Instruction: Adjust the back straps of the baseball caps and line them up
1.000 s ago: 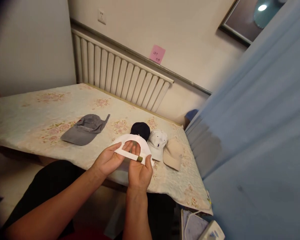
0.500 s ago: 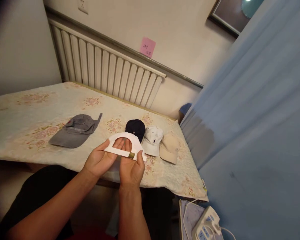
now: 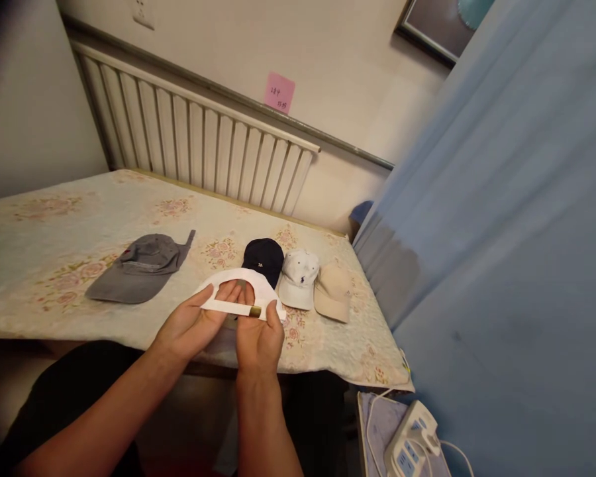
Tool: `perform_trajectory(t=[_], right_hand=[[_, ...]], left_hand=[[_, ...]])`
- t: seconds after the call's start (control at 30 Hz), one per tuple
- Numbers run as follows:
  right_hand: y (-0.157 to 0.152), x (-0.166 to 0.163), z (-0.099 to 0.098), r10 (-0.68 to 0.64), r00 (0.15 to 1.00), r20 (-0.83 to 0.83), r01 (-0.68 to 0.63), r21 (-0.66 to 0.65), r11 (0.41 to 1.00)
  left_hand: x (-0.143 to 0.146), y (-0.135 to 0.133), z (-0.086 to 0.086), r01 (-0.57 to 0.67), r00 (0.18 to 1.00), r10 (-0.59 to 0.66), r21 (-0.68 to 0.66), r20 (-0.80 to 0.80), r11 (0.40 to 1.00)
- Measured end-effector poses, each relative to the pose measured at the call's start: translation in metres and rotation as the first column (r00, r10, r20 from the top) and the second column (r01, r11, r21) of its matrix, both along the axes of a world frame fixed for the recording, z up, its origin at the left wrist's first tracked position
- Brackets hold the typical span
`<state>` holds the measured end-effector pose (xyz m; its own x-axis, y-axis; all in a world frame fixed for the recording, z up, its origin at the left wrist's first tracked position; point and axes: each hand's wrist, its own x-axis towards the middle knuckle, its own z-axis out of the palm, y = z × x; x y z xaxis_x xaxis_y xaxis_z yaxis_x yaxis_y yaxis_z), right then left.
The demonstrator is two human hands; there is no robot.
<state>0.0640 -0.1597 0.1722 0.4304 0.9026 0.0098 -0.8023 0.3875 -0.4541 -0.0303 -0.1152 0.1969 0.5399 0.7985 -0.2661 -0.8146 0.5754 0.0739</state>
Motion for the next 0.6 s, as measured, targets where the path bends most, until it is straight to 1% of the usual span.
perform_trajectory(t=[0.2,0.37,0.47,0.6], right_hand=[[-0.002,0.001,0.002,-0.002,0.999,-0.054,0.001,-0.005,1.000],[-0.004,0.000,0.004,-0.004,0.995,-0.104,0.004,0.005,1.000],[-0.004,-0.001,0.005,0.008,0.993,-0.116,-0.008,0.001,1.000],[-0.004,-0.003,0.005,0.018,0.998,-0.054,-0.019,-0.012,1.000]], left_hand=[[-0.002,0.003,-0.004,-0.007,0.999,0.009,0.043,-0.035,0.999],[-0.002,0.003,-0.009,0.003,1.000,-0.001,0.090,-0.020,0.996],[0.001,0.001,-0.006,0.020,1.000,-0.019,0.086,-0.017,0.996],[0.003,-0.002,0.002,0.016,0.999,-0.014,0.045,-0.051,0.999]])
